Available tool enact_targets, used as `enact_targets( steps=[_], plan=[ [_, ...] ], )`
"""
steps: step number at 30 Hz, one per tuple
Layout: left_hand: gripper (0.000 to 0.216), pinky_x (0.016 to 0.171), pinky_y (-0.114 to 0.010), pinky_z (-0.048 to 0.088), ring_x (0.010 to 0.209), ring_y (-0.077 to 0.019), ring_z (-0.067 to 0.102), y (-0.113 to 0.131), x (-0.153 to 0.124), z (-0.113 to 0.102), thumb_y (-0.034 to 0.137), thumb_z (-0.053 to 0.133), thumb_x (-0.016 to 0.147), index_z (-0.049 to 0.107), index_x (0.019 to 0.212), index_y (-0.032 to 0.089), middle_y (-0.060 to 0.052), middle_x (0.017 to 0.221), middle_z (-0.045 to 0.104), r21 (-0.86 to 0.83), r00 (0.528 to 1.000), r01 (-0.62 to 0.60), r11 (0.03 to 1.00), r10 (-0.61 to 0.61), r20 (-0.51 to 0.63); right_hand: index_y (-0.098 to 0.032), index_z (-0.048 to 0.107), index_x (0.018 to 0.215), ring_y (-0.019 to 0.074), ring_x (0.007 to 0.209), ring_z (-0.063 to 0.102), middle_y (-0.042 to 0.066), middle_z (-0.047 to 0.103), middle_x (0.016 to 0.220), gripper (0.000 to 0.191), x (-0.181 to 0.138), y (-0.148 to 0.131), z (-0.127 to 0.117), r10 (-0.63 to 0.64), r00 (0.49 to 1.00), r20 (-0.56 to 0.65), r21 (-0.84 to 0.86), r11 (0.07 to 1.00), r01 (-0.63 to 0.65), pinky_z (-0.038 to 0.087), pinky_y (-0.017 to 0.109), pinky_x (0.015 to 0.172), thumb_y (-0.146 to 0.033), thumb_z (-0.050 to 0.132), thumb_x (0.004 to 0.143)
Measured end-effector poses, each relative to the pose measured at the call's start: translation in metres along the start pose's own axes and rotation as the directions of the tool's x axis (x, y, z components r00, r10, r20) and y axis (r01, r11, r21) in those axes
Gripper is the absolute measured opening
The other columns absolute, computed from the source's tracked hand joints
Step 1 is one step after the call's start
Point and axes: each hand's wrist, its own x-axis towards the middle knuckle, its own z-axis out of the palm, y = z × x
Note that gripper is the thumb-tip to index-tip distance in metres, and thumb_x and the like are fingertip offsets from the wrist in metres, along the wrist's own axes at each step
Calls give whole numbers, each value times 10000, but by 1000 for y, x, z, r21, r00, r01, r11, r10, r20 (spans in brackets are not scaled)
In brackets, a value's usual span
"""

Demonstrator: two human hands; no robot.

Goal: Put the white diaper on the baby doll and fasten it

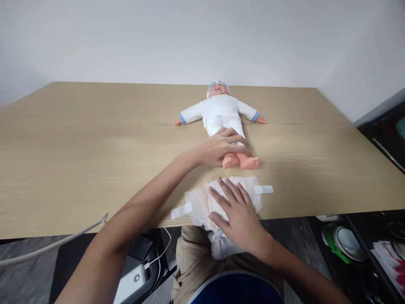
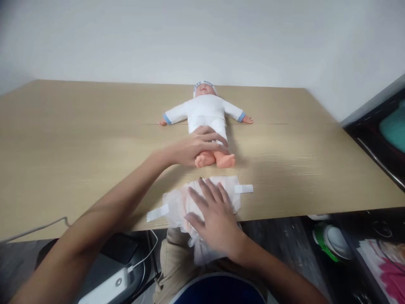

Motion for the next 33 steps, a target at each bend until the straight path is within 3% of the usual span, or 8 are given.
enact_targets(
  steps=[4, 8, 12, 16, 21, 27, 33],
  plan=[
    [350, 1127, -514, 477, 1205, -319, 647, -8, 11, -25, 466, 563, 1066, 759, 1293, 285, -99, 1359, 790, -120, 992, 6, 993, -21, -122, -302, 451, 1777, 300, 1773, 279, 55, 314, 1894, 658, 22, 5, -12, -7, 995, 101, 24, 1000, 4, 276, 621, 1445, -548, 537, 1172],
    [341, 1171, -544, 479, 1132, -292, 678, -16, 17, -53, 549, 690, 1017, 748, 1190, 260, -81, 1209, 793, -195, 984, 9, 981, -43, -171, -273, 421, 1791, 273, 1791, 221, 73, 286, 1904, 656, 43, 11, -21, -19, 983, 180, 33, 999, 13, 219, 589, 1462, -554, 453, 1199],
    [413, 1160, -574, 511, 1174, -302, 681, -27, 15, -72, 584, 789, 983, 734, 1196, 234, -103, 1204, 783, -243, 970, -12, 970, -48, -238, -234, 425, 1788, 270, 1800, 180, 90, 257, 1912, 672, 68, 21, -18, -45, 970, 240, 16, 999, 43, 159, 568, 1473, -568, 416, 1205],
    [492, 1245, -627, 465, 1299, -310, 676, -33, 12, -79, 571, 733, 1044, 715, 1305, 154, -111, 1278, 784, -241, 954, -5, 971, -67, -291, -249, 418, 1795, 290, 1788, 231, 107, 304, 1898, 670, 105, 39, -5, -16, 987, 162, -29, 999, 21, 205, 593, 1457, -560, 408, 1202],
    [454, 1140, -462, 597, 1273, -277, 724, -37, 13, -85, 539, 792, 1022, 730, 1313, 196, -96, 1325, 797, -276, 956, -31, 961, -53, -289, -212, 401, 1800, 329, 1790, 209, 124, 317, 1896, 706, 164, 69, 11, 22, 996, 86, -58, 998, -17, 230, 611, 1441, -568, 415, 1190],
    [494, 1101, -510, 620, 1347, -330, 735, -37, 10, -95, 574, 728, 1062, 720, 1322, 155, -102, 1312, 780, -243, 961, -12, 970, -57, -272, -112, 461, 1743, 415, 1722, 335, 212, 388, 1850, 701, 221, 100, 13, 42, 999, 21, -91, 995, -40, 261, 674, 1399, -540, 451, 1187],
    [509, 1072, -555, 613, 1304, -334, 746, -40, 7, -103, 556, 707, 1069, 717, 1331, 119, -93, 1302, 738, -185, 965, 7, 983, -55, -256, -81, 654, 1520, 369, 1575, 546, 227, 646, 1648, 493, 263, 121, 1, -8, 998, -66, -6, 1000, 7, 328, 633, 1376, -439, 544, 1198]
  ],
)
